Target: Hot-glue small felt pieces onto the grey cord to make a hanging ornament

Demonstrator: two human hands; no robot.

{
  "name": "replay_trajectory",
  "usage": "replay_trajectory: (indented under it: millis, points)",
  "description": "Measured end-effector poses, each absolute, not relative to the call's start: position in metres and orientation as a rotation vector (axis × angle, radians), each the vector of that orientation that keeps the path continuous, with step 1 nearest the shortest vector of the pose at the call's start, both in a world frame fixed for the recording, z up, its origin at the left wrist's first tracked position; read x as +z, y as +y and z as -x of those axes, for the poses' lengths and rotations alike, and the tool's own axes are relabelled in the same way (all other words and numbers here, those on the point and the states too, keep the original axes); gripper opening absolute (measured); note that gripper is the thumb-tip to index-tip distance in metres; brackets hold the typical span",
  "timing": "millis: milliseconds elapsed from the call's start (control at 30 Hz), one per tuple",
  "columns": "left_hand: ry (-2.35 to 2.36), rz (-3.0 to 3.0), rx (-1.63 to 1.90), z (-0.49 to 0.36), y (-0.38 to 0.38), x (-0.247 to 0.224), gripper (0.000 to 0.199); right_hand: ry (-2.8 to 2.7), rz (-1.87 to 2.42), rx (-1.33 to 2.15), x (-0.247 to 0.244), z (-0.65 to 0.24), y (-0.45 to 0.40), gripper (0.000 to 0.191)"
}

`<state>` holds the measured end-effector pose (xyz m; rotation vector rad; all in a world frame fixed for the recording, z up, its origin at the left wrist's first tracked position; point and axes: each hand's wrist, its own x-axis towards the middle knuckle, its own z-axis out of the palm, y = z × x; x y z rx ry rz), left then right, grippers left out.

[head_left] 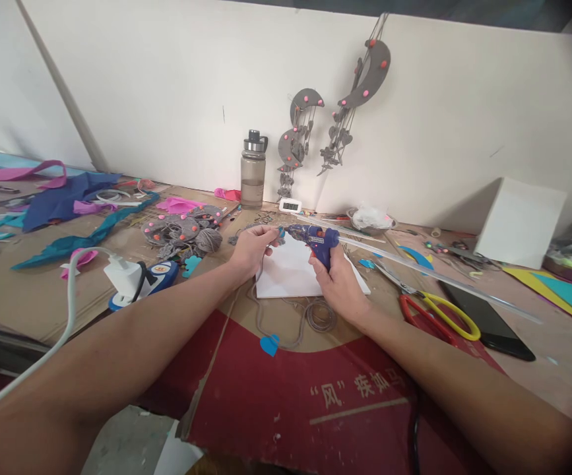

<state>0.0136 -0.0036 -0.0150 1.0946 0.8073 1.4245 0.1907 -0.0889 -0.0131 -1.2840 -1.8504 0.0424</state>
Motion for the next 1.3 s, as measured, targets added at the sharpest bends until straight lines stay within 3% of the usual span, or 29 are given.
replay_trajectory:
  millis: [133, 333, 500, 667, 767, 867, 967, 1133, 1300]
  points:
    - [0.780, -1.077, 1.439, -0.012, -0.004, -0.013, 0.021, -1.835, 1.301, 0.096, -0.010, -0.189, -0.093, 0.042]
    - [0.824, -1.041, 1.420, -0.009, -0.001, -0.013, 0.023, -1.659, 1.352, 0.467, 0.000, -0.201, -0.083, 0.031]
    - [0.848, -1.103, 1.430, -0.011, -0.006, -0.008, 0.020, -1.626, 1.701, 0.528, 0.003, -0.227, -0.056, 0.018]
    - [0.862, -1.250, 1.430, -0.013, -0.008, -0.008, 0.016, -1.796, 2.037, 0.131, 0.004, -0.239, -0.049, 0.026]
    - [0.886, -1.401, 1.423, -0.013, -0.009, -0.009, 0.015, -1.859, 2.048, -0.162, 0.007, -0.242, -0.057, 0.032]
    - [0.907, -1.543, 1.421, -0.012, -0.014, -0.007, 0.014, -1.822, 1.864, -0.229, 0.011, -0.237, -0.065, 0.025]
    - [0.957, -1.635, 1.480, -0.012, -0.021, -0.002, 0.011, -1.749, 1.511, 0.111, 0.016, -0.215, -0.069, 0.020]
    - [1.006, -1.889, 1.606, -0.009, -0.029, 0.007, 0.010, -1.309, 1.229, 0.970, 0.026, -0.158, -0.068, 0.038]
    - [1.019, -1.933, 1.683, -0.004, -0.030, 0.016, 0.010, -1.133, 1.081, 1.196, 0.034, -0.131, -0.058, 0.032]
